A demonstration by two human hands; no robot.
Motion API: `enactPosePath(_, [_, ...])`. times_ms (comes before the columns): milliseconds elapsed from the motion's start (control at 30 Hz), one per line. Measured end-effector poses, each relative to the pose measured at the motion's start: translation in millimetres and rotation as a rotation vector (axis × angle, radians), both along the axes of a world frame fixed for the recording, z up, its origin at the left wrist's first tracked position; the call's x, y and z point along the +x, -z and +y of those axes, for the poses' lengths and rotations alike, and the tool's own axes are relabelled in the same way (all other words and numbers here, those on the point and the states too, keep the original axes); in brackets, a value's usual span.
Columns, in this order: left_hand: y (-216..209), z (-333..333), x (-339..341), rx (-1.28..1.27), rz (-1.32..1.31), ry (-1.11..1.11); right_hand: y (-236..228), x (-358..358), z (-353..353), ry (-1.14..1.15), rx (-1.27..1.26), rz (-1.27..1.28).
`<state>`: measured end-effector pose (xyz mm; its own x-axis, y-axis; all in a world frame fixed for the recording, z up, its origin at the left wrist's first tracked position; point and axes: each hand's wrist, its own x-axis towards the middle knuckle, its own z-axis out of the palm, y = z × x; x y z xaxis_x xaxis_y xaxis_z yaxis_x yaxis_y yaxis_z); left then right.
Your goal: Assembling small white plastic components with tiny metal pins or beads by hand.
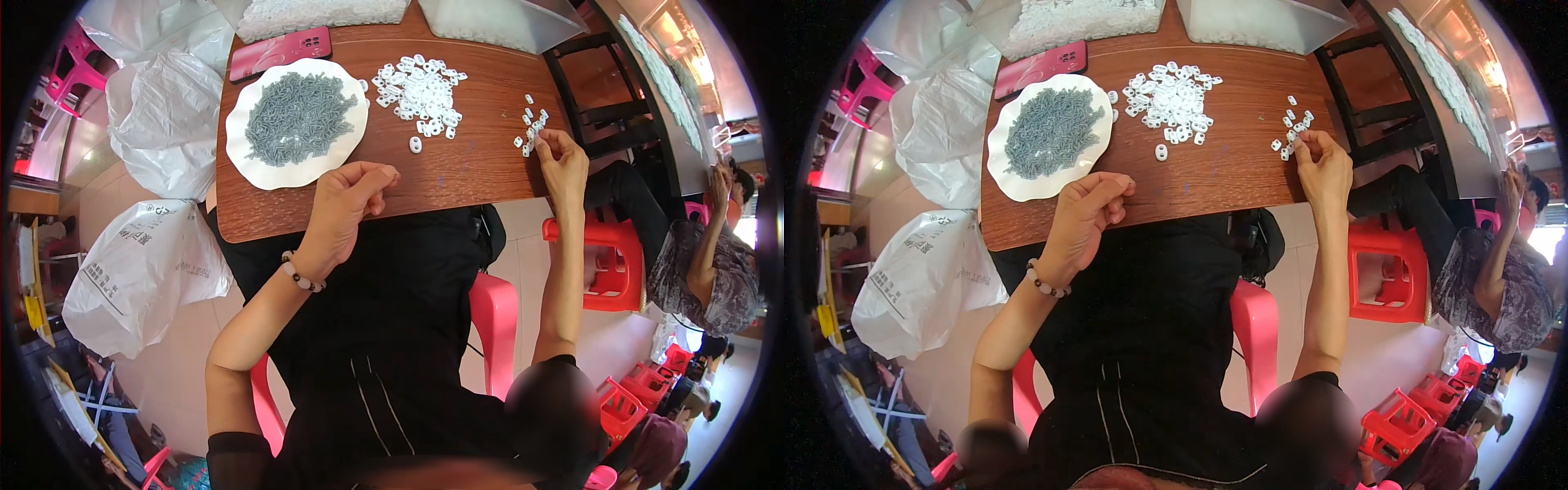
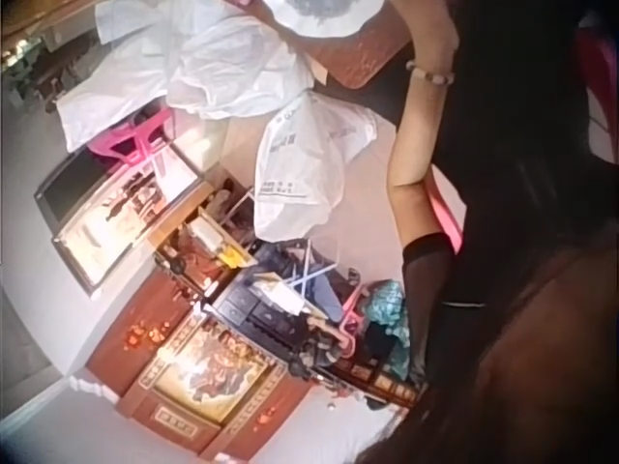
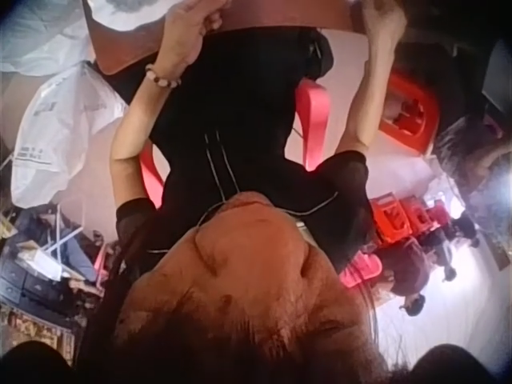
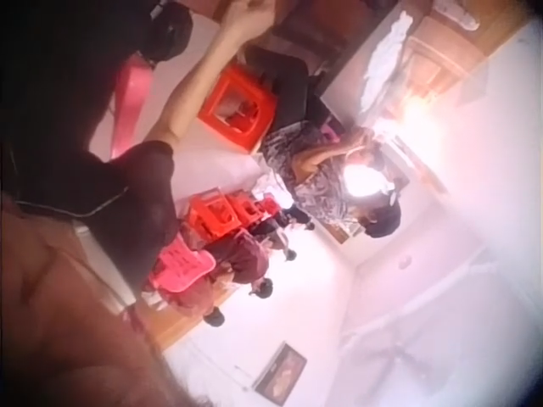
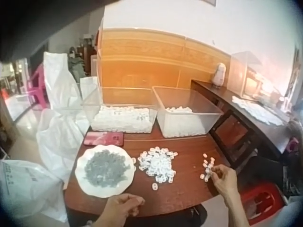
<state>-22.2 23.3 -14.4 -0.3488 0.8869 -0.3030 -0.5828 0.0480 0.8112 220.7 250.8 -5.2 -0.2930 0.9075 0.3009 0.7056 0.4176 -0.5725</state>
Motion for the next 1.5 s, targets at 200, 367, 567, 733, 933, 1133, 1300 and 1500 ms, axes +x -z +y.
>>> enactPosePath(200, [0,-2,1,0.023,0.036,0.008,-4,-42,-30,-0.261,0.039,0.142])
enactPosePath(367, [1,-5,3,0.019,0.052,0.010,-13,-84,-62,-0.408,0.131,0.016])
enactPosePath(567, [2,-7,2,0.026,0.074,0.041,-6,-91,-57,-0.466,0.204,-0.163])
enactPosePath(733, [4,-8,1,0.038,0.107,0.068,-5,-94,-56,-0.467,0.220,-0.196])
enactPosePath(933, [4,-7,2,0.021,0.109,0.060,-14,-95,-55,-0.470,0.112,-0.248])
enactPosePath(1133, [0,-6,4,0.021,0.079,0.035,-16,-92,-56,-0.465,0.069,-0.248])
enactPosePath(1300, [2,-6,4,0.016,0.069,0.034,-18,-92,-61,-0.429,0.058,-0.256])
enactPosePath(1500, [1,-6,4,0.020,0.082,0.031,-10,-94,-74,-0.390,-0.057,-0.105])
